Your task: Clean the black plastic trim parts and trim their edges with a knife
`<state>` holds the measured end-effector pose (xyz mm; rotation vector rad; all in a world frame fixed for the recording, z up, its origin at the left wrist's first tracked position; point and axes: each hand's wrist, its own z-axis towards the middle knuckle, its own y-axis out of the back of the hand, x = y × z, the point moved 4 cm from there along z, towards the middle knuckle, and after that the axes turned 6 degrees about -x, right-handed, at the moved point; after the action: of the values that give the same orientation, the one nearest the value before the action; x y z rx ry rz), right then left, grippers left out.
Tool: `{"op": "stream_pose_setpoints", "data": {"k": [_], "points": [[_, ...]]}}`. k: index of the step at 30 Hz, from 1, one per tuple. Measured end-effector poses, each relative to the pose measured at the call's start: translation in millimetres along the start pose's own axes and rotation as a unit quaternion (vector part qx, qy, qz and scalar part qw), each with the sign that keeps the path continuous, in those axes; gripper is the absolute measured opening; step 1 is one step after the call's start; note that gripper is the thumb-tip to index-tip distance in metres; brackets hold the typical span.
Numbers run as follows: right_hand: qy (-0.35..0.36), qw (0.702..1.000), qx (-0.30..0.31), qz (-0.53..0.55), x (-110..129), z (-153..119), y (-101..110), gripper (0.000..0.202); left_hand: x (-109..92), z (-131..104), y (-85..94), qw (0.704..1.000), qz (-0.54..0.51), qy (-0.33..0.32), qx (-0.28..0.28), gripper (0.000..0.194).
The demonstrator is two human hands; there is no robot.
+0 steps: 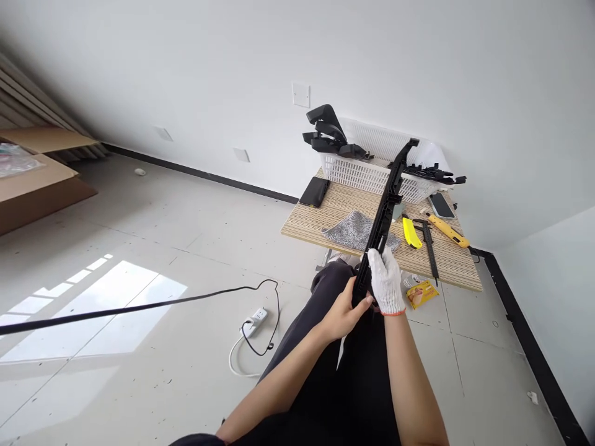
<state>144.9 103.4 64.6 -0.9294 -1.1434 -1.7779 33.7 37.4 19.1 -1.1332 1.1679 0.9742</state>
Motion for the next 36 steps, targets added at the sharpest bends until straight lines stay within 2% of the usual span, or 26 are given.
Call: {"op": "stream_pose_setpoints", "data": {"k": [2,4,6,7,8,10,13,17,20,23,25,28,32,34,36], "points": [[0.029,0.998,-0.022,-0.048,3.6,6.0,8.6,0.039,0.6,7.2,-0.8,0.999,-0.043,0.021,-0.005,0.037],[0.071,0.988,-0.085,-0.106,5.2,7.9,20.2,0.041,0.8,12.2,0.1,0.996,-0.075,0.045,-0.009,0.041],[0.111,0.965,-0.143,-0.192,4.0,7.2,29.5,0.038,-0.7,16.9,3.1,0.995,-0.083,0.053,-0.022,0.045],[0.130,0.950,-0.149,-0.241,2.2,7.2,31.2,0.036,-1.7,19.5,5.0,0.995,-0.080,0.052,-0.031,0.046],[0.147,0.937,-0.137,-0.287,-0.7,7.8,30.7,0.034,-2.7,22.4,6.7,0.995,-0.074,0.048,-0.039,0.046],[0.176,0.916,-0.071,-0.354,-9.2,11.6,24.2,0.032,-3.4,28.8,8.5,0.996,-0.061,0.044,-0.051,0.045],[0.184,0.896,0.022,-0.403,-24.8,22.5,11.2,0.034,-2.0,37.6,7.7,0.996,-0.045,0.032,-0.068,0.042],[0.148,0.893,0.052,-0.422,-36.8,40.4,3.3,0.045,0.0,40.5,3.6,0.996,-0.046,0.034,-0.073,0.043],[0.115,0.924,0.060,-0.360,-34.5,44.3,6.7,0.042,-1.3,36.7,1.5,0.995,-0.064,0.053,-0.055,0.046],[0.085,0.963,-0.010,-0.256,-24.7,40.2,22.4,0.038,-2.9,33.8,1.4,0.993,-0.077,0.071,-0.050,0.049],[0.080,0.965,-0.085,-0.233,-17.3,37.3,37.4,0.038,-2.2,33.6,1.3,0.992,-0.086,0.082,-0.050,0.050],[0.055,0.940,-0.167,-0.293,-12.4,42.2,61.9,0.039,-0.4,34.7,1.1,0.990,-0.098,0.089,-0.047,0.049],[-0.068,0.886,-0.200,-0.413,-26.6,70.5,98.9,0.042,0.3,34.9,0.6,0.991,-0.087,0.093,-0.033,0.048],[-0.148,0.864,-0.151,-0.458,-40.6,88.9,113.3,0.051,0.0,34.5,0.6,0.992,-0.080,0.096,-0.032,0.049],[-0.222,0.834,-0.055,-0.503,-55.2,105.5,121.8,0.056,-0.3,34.3,0.6,0.992,-0.076,0.099,-0.035,0.049]]}}
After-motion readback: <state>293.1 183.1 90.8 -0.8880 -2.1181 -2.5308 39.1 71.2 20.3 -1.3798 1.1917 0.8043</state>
